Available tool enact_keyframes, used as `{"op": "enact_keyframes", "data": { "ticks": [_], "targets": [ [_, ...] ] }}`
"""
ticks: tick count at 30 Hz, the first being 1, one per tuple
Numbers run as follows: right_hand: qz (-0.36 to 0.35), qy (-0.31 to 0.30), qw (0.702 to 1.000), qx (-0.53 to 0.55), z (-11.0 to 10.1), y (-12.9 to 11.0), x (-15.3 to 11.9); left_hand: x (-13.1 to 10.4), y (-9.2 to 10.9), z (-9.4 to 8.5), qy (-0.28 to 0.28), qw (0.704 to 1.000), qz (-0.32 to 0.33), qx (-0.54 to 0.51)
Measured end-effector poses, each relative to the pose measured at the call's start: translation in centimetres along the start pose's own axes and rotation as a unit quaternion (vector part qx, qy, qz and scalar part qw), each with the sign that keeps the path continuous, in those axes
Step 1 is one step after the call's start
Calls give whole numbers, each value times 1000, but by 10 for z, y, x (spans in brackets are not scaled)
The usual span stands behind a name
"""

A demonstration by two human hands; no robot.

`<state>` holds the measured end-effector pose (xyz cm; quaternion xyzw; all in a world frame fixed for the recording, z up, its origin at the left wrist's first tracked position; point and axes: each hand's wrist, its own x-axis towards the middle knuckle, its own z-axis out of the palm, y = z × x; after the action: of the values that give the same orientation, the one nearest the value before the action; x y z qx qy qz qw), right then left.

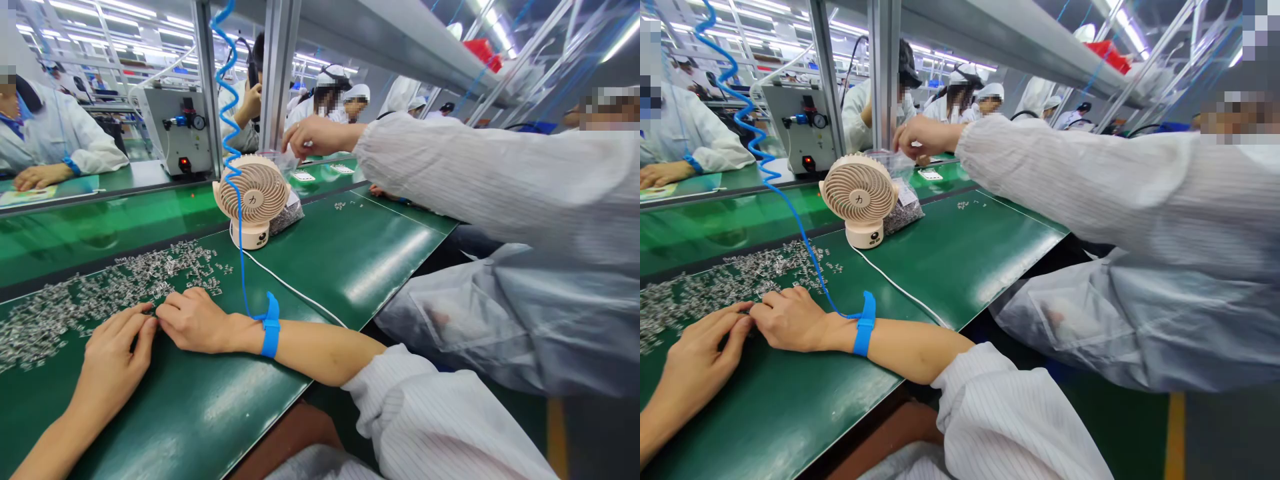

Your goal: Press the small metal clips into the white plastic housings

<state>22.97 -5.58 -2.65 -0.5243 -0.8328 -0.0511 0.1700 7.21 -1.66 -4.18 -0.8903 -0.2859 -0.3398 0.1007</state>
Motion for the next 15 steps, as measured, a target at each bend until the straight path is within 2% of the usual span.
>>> {"op": "enact_keyframes", "data": {
  "ticks": [6, 15],
  "targets": [
    [-2, 9, 1000, -2, 3, 1, 0, -1, 0, 1, -13, 999, -31, -12],
    [1, -3, 1000, 2, 2, 0, 0, -1, 0, 1, -17, 1000, -19, -14]
  ]
}}
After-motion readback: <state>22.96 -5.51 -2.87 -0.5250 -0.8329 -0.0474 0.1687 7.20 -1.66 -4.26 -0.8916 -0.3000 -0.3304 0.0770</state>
